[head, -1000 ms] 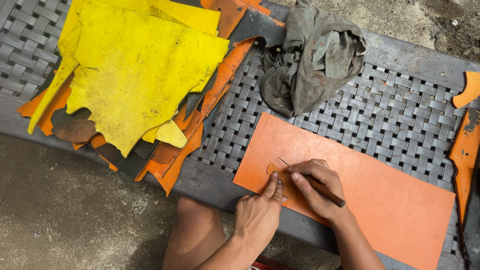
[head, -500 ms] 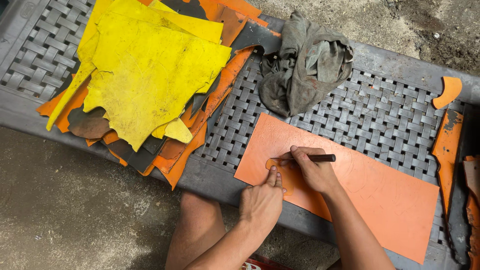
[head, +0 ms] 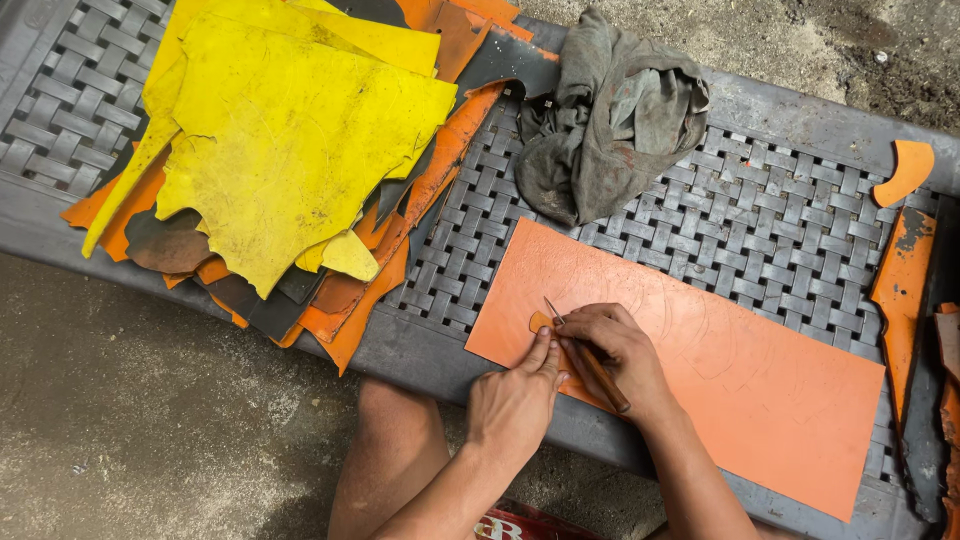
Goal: The person uses a small knife to cut shapes from an orange plastic sheet placed on a woven plastic bench. They repeatedly position a small template on the sheet, trace around it, and cut out the shape, then move the template to a new spot and repeat the process.
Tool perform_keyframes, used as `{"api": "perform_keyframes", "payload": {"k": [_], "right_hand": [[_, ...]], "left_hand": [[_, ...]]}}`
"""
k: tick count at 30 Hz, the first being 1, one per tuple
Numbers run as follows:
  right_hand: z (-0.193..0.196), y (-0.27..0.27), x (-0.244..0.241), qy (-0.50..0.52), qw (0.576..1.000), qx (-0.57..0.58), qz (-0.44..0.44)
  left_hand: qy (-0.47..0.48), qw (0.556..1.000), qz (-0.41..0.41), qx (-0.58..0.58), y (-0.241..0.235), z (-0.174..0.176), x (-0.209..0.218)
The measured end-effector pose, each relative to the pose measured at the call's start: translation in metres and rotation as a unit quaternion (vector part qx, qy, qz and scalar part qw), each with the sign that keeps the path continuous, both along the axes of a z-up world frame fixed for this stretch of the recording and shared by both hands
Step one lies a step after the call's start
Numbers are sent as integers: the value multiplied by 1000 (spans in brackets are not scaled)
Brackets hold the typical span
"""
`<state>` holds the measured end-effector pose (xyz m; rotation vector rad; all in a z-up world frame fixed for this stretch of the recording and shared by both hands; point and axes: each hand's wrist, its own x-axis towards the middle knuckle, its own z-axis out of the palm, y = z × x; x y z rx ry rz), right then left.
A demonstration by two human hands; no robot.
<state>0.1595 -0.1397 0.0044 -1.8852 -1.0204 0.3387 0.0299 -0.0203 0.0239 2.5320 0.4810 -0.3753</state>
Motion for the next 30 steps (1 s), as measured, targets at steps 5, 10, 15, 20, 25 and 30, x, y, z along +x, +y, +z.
{"api": "perform_keyframes", "payload": {"k": [5, 10, 15, 20, 25, 30], "right_hand": [[-1, -8, -3, -33, 999, -32, 24], [5, -10, -11, -95, 994, -52, 14], [7, -7, -14, -63, 996, -60, -12], [8, -8, -14, -44, 997, -59, -16], [4, -8, -14, -27, 998, -51, -21], [0, -9, -11, -9, 999, -51, -17]], "left_hand": [[-30, 999, 18, -23, 20, 10, 4], [-52, 998, -18, -25, 40, 18, 11], [-52, 998, -21, -8, 35, 23, 9], [-11, 1000, -27, 2, 30, 28, 10], [-6, 999, -35, 9, 31, 25, 9], [-91, 992, -58, 67, 22, 18, 12]]}}
